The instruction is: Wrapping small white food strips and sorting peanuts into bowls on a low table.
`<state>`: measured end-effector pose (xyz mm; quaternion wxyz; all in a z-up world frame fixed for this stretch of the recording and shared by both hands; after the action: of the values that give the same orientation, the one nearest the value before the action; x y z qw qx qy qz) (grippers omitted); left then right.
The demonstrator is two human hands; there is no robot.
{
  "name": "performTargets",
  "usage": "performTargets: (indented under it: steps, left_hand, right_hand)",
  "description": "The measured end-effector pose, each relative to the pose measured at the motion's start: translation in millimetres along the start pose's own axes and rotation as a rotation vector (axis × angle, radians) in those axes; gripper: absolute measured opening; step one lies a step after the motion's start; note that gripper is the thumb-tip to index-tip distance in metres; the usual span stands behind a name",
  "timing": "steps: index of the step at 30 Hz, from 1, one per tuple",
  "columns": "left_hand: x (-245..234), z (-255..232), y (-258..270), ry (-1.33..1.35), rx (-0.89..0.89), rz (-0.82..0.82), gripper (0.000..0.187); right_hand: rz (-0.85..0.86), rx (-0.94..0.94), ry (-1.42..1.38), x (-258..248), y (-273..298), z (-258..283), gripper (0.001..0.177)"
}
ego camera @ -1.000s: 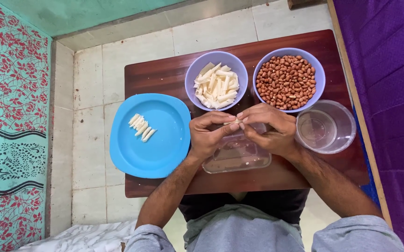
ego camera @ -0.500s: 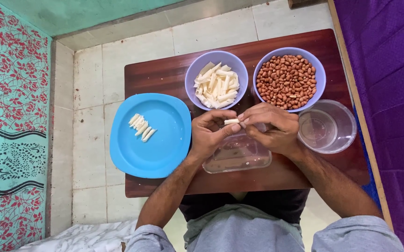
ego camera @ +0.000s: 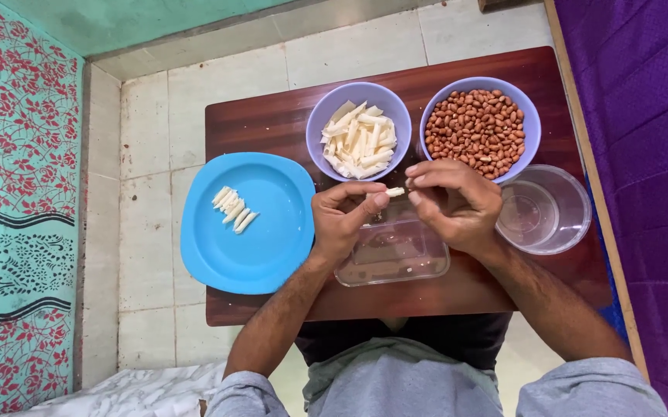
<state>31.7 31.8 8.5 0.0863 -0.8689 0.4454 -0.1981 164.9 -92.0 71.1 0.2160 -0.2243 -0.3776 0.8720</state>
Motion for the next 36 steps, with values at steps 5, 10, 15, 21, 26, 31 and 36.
performTargets:
  steps: [5, 10, 15, 21, 26, 31, 36]
  left_hand:
    - [4, -7, -1, 0.006, 0.011, 0.002, 0.017]
    - [7, -5, 1, 0.023, -0.024, 0.003, 0.017]
    - [8, -6, -1, 0.012, -0.059, 0.002, 0.018]
    - [14, -11, 0, 0.017, -0.065, 0.0, 0.019]
    - [10, -1, 2, 0.114, -0.041, 0.096, 0.028]
    - [15, -7, 1, 0.042, 0.009, 0.116, 0.034]
    - [18, -19, -1, -0.164, 0.053, 0.102, 0.024]
  right_hand:
    - [0.06, 0.002, -0.071, 8, -13, 13, 0.013]
    - [0.095, 0.0, -0.047, 10, -10, 11, 0.008]
    - [0.1, 0.081, -0.078, 12, -14, 13, 0.013]
    - [0.081, 0.1, -0.068, 13, -9, 8, 0.012]
    - [0.053, 0.291, -0.232, 12, 11, -14, 0.014]
    - [0.025, 0.479, -0.364, 13, 20, -29, 0.017]
    - [-0.016, 0.632, -0.41, 14, 20, -31, 0.021]
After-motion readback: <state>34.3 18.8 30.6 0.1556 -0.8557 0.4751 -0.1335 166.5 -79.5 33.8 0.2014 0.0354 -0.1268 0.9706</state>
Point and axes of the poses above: each hand's wrist, its own y-axis away from the middle knuckle, its own x-axis out of the palm, z = x × y, the point moved 5 cm from there along -y, towards the middle knuckle, and after that the axes turned 13 degrees about z, right-handed, at the moved point
